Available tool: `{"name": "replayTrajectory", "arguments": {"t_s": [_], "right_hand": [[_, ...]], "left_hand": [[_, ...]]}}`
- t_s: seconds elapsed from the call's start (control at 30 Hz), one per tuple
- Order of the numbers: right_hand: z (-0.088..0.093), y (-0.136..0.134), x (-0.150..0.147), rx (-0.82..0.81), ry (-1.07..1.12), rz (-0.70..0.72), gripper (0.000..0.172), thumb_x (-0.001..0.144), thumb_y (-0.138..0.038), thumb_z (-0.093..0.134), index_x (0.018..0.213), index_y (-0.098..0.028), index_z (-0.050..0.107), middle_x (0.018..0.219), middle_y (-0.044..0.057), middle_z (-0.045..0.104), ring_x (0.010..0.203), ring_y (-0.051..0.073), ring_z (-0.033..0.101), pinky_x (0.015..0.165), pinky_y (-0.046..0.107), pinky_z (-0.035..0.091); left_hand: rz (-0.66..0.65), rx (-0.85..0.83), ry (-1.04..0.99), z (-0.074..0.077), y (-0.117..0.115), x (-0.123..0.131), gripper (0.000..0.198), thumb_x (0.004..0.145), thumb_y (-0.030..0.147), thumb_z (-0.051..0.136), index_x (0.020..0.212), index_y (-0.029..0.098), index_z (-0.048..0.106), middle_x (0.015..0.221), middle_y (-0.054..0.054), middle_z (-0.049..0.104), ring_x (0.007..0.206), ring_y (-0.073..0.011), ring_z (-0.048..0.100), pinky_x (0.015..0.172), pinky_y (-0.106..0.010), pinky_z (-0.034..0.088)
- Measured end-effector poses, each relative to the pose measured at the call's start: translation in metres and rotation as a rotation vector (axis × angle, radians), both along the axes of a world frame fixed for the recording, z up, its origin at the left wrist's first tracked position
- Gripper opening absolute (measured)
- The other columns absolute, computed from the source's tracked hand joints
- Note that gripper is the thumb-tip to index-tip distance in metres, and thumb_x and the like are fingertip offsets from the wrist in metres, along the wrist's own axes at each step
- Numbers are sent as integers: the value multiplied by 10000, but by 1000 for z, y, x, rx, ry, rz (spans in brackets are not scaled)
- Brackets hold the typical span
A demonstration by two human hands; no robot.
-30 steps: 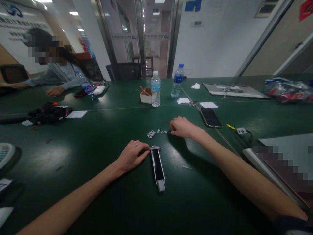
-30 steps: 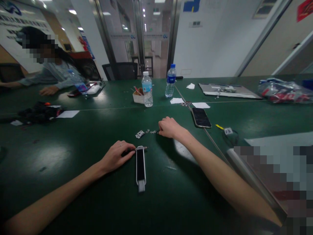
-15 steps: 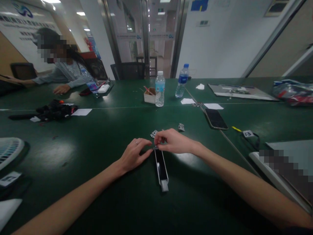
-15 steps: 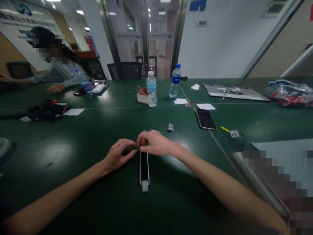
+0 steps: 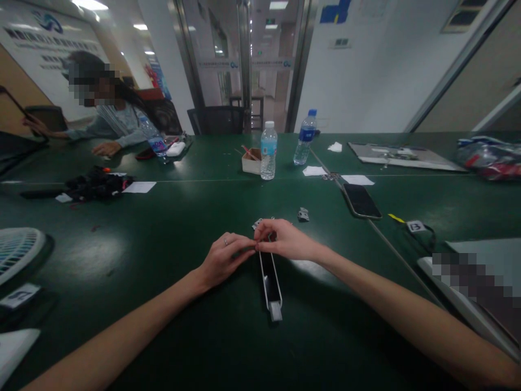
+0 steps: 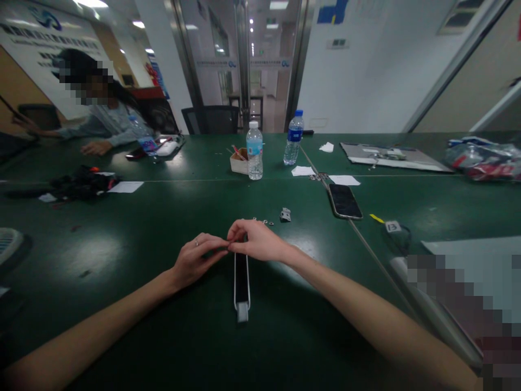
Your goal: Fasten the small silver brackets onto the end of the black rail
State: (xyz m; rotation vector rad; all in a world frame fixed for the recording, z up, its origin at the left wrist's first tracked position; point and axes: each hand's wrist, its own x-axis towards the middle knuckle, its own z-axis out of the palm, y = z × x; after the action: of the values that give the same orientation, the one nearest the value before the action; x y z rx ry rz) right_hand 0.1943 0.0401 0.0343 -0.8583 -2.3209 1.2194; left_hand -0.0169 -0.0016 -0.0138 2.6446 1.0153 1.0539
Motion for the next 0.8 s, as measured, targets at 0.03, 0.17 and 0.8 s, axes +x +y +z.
{"name": "replayTrajectory", "arguments": {"t_s": [0.03,0.17,0.8], "right_hand": [[0,0,1,3,-4,9,133,825,-215,606,929,-141,569,872,31,659,770,115,616,704,256,469],[8,5,8,150,-146,-11,175,846,-258,597,980,-147,583,934,43,650,806,129,603,697,259,464],[30,12,23,72,-686,129,214,903,-280,489,957,-125,626,868,54,628,708,139,547,579,252,385]], "left_hand": [[-2,-2,-8,0,0,0,150,916,201,540,1061,193,579,971,-44,653,853,-168,613,744,-305,504],[2,-118,-5,1,1,1,158,897,177,550,1050,180,587,948,-42,634,862,-171,595,749,-307,502],[148,-437,43,2,7,7,105,767,165,594,870,149,604,783,-11,585,672,-140,540,608,-257,460]]}}
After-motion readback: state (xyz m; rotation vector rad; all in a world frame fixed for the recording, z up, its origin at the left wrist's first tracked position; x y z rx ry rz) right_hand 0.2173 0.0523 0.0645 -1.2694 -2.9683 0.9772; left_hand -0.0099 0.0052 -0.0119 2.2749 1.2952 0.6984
